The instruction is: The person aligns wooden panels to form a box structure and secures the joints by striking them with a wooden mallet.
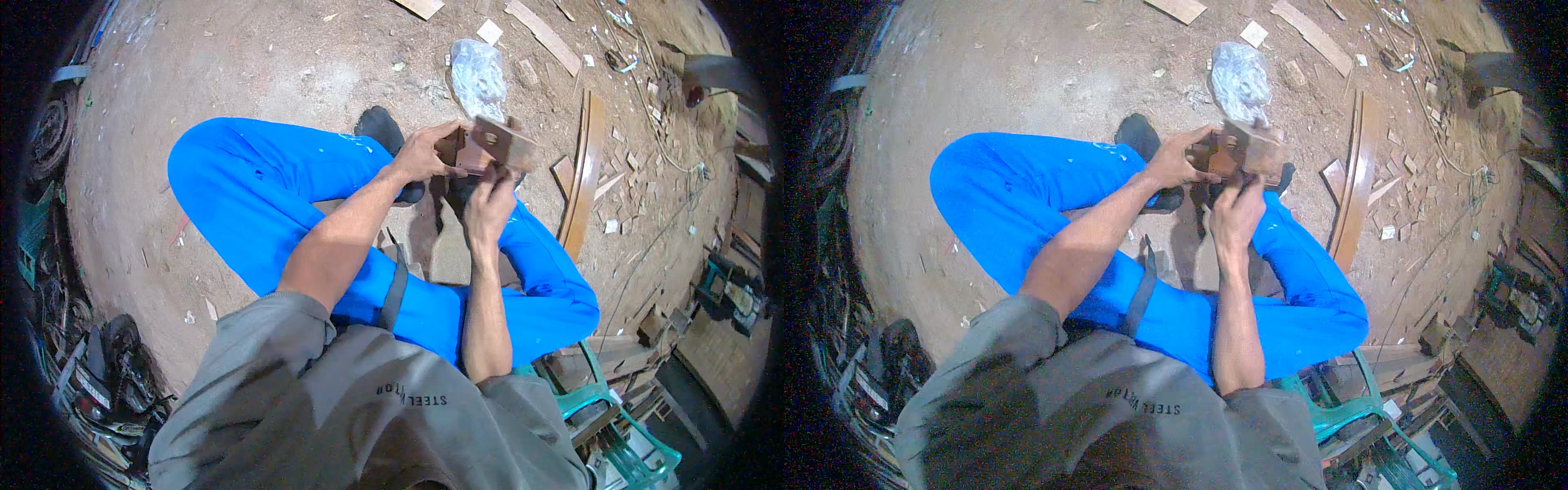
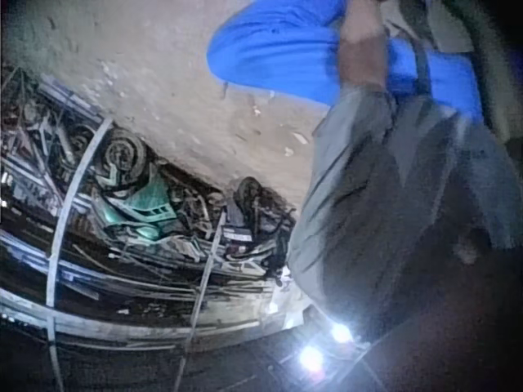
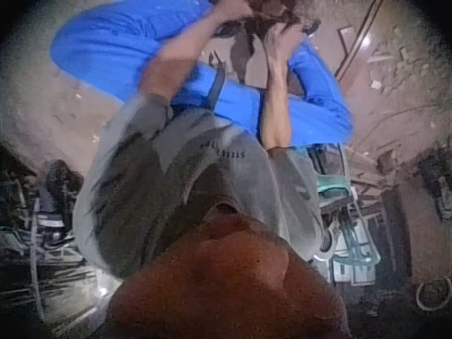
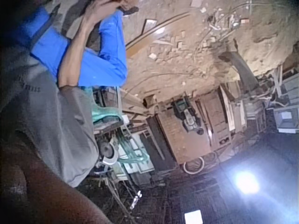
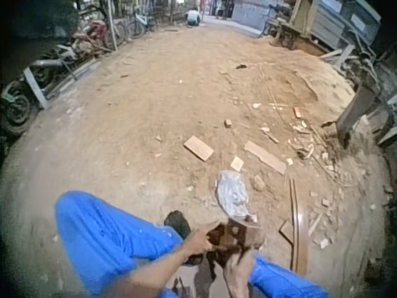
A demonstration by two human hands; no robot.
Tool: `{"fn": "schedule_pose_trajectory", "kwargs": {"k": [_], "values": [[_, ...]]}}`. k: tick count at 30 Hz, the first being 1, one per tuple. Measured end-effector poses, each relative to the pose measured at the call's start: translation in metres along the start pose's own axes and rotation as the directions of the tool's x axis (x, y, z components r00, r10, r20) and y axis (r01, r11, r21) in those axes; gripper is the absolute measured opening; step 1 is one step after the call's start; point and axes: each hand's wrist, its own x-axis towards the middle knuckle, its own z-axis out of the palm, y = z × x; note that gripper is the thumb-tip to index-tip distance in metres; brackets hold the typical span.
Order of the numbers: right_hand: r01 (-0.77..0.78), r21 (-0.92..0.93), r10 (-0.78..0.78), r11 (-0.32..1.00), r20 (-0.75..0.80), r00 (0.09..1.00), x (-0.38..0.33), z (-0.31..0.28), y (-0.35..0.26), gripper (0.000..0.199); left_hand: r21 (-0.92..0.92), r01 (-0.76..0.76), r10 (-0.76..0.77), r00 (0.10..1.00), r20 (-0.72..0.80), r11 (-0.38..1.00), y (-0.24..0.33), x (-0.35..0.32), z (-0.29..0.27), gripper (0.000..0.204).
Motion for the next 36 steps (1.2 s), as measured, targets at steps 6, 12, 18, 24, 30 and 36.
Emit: {"fn": "schedule_pose_trajectory", "kwargs": {"k": [6, 12, 18, 24, 30, 36], "values": [[-0.041, -0.015, 0.042, 0.999, 0.046, 0.998, -0.009, -0.042, 0.015, 0.022, 0.013, 0.029, -0.028, 1.000, -0.009, 1.000, -0.011, 0.008, 0.000, 0.101], [0.219, -0.225, -0.095, 0.949, 0.459, 0.883, -0.008, -0.072, 0.021, 0.025, 0.112, -0.001, 0.005, 0.999, -0.032, 0.994, -0.010, 0.006, 0.000, 0.091], [0.376, -0.215, -0.244, 0.901, 0.464, 0.851, 0.029, -0.030, 0.043, 0.020, 0.020, -0.042, 0.043, 0.998, -0.046, 0.999, -0.027, 0.008, 0.002, 0.075], [0.311, -0.047, -0.300, 0.949, 0.161, 0.940, 0.017, -0.032, 0.055, 0.016, 0.053, 0.000, 0.001, 1.000, -0.028, 0.999, -0.008, 0.006, 0.001, 0.097], [-0.080, 0.051, 0.067, 0.996, 0.211, 0.975, -0.038, -0.054, 0.038, 0.026, 0.260, -0.137, 0.161, 0.984, -0.073, 0.956, -0.022, 0.013, 0.003, 0.103], [-0.187, 0.060, 0.168, 0.980, 0.232, 0.958, -0.027, -0.046, 0.031, 0.034, 0.159, -0.079, 0.088, 0.995, -0.050, 0.984, -0.015, 0.022, 0.000, 0.097]]}}
